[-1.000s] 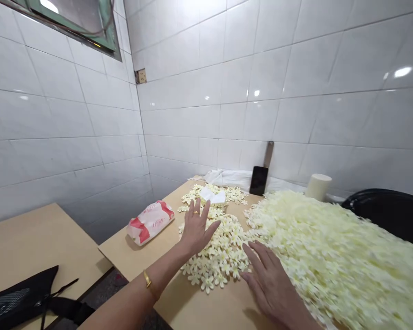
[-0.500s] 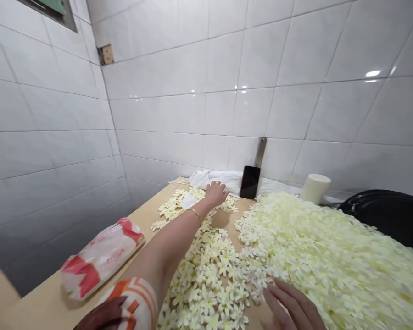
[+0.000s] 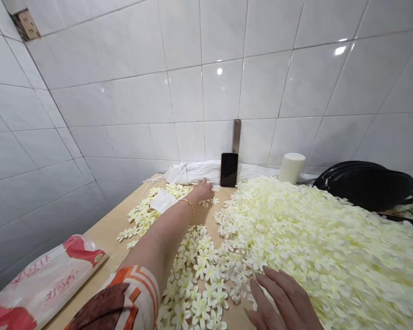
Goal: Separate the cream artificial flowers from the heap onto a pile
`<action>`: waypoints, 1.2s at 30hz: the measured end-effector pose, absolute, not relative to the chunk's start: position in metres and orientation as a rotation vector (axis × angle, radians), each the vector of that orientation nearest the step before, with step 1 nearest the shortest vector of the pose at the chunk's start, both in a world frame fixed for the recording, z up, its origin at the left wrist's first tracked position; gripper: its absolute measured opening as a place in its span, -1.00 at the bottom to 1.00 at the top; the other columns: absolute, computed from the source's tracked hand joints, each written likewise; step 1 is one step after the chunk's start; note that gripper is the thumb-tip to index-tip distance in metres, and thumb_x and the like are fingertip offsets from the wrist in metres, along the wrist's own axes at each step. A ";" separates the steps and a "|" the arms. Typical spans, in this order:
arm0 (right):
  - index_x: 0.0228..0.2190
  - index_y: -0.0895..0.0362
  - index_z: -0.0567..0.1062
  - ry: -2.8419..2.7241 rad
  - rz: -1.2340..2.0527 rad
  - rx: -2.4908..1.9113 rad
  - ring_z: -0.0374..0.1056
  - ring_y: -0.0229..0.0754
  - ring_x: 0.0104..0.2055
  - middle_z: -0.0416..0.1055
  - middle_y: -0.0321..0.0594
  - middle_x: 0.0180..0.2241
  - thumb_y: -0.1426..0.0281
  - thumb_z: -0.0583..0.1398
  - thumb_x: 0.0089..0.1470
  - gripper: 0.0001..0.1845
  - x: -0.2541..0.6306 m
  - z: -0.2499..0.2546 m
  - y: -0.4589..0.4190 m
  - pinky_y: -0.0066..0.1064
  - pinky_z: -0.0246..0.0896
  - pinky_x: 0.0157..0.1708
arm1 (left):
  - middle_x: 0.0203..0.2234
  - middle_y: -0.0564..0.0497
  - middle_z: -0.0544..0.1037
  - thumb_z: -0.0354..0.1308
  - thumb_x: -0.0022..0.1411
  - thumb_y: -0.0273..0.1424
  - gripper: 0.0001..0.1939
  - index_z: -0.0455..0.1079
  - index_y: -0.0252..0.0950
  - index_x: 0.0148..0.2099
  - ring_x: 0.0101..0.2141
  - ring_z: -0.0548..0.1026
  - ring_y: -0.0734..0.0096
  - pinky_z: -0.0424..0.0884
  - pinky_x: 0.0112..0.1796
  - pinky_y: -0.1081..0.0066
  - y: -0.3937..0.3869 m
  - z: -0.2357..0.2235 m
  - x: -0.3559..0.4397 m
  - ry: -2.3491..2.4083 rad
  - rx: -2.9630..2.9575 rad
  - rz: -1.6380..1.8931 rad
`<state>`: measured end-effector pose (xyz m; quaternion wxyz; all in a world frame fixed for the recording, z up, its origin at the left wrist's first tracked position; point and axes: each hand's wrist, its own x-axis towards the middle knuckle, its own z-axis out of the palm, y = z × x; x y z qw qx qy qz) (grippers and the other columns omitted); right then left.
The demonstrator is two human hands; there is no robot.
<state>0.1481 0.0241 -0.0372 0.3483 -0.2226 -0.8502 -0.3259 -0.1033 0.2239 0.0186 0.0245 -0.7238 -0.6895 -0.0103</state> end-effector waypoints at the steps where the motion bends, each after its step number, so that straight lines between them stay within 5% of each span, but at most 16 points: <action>1: -0.30 0.14 0.47 -2.194 -0.839 -0.566 0.37 -0.08 -0.20 0.49 -0.16 -0.34 0.32 0.15 0.00 -0.78 0.148 -0.037 0.024 -0.25 0.28 -0.22 | -0.04 -0.13 0.29 -0.01 0.17 -0.24 -0.66 0.28 -0.33 -0.07 -0.06 0.29 0.21 0.27 -0.13 0.12 0.218 0.020 -0.105 -2.124 -2.251 -0.027; 6: -0.26 0.23 0.44 -2.173 -0.701 -0.543 0.32 -0.03 -0.16 0.45 -0.05 -0.32 0.40 0.14 0.00 -0.76 0.145 -0.034 0.021 -0.20 0.24 -0.20 | -0.14 -0.12 0.40 0.02 0.13 -0.24 -0.66 0.33 -0.28 -0.09 -0.12 0.35 0.24 0.29 -0.15 0.27 0.187 0.048 -0.104 -2.047 -2.340 -0.005; 12: -0.29 0.27 0.43 -2.094 -0.462 -0.669 0.23 -0.02 -0.14 0.39 -0.01 -0.32 0.45 0.02 0.08 -0.77 0.137 -0.024 0.011 -0.14 0.17 -0.15 | 0.03 -0.11 0.27 -0.14 0.20 -0.17 -0.50 0.09 -0.25 0.14 0.02 0.22 0.26 0.16 -0.01 0.34 0.090 0.077 -0.092 -1.879 -2.414 -0.163; 16: -0.27 0.23 0.46 -2.135 -0.443 -0.919 0.19 -0.02 -0.08 0.41 -0.03 -0.26 0.45 -0.01 0.10 -0.73 0.134 -0.023 0.009 -0.17 0.08 -0.08 | 0.12 -0.10 0.15 -0.15 0.19 -0.12 -0.47 0.09 -0.22 0.15 0.15 -0.01 0.12 0.06 0.05 0.14 0.000 0.055 -0.076 -1.819 -2.375 -0.261; 20: -0.14 0.13 0.42 -2.370 -0.436 -1.118 0.08 0.06 0.06 0.34 -0.10 -0.05 0.35 0.00 0.10 -0.68 0.135 -0.027 0.008 -0.04 -0.13 0.01 | 0.13 -0.11 0.16 -0.12 0.20 -0.19 -0.53 0.13 -0.20 0.13 0.16 -0.03 0.08 0.02 0.07 0.07 -0.055 0.010 -0.054 -1.765 -2.426 -0.200; 28: -0.22 0.19 0.46 -2.391 -0.505 -1.404 0.00 0.18 0.10 0.32 -0.03 -0.06 0.55 0.00 0.01 -0.68 0.145 -0.030 0.009 0.06 -0.26 0.00 | 0.08 -0.18 0.22 -0.20 0.24 -0.26 -0.57 0.16 -0.21 0.12 0.15 0.02 0.02 0.01 0.05 0.00 -0.067 -0.014 -0.037 -1.920 -2.260 -0.112; 36: -0.22 0.22 0.45 -2.340 -0.456 -1.342 0.00 0.17 0.11 0.26 0.04 0.00 0.45 0.01 0.05 -0.70 0.141 -0.021 0.003 0.03 -0.25 0.01 | 0.09 -0.19 0.21 -0.19 0.22 -0.34 -0.63 0.24 -0.31 0.02 0.16 -0.04 0.01 -0.05 0.06 -0.02 -0.040 -0.011 -0.011 -1.996 -2.154 -0.148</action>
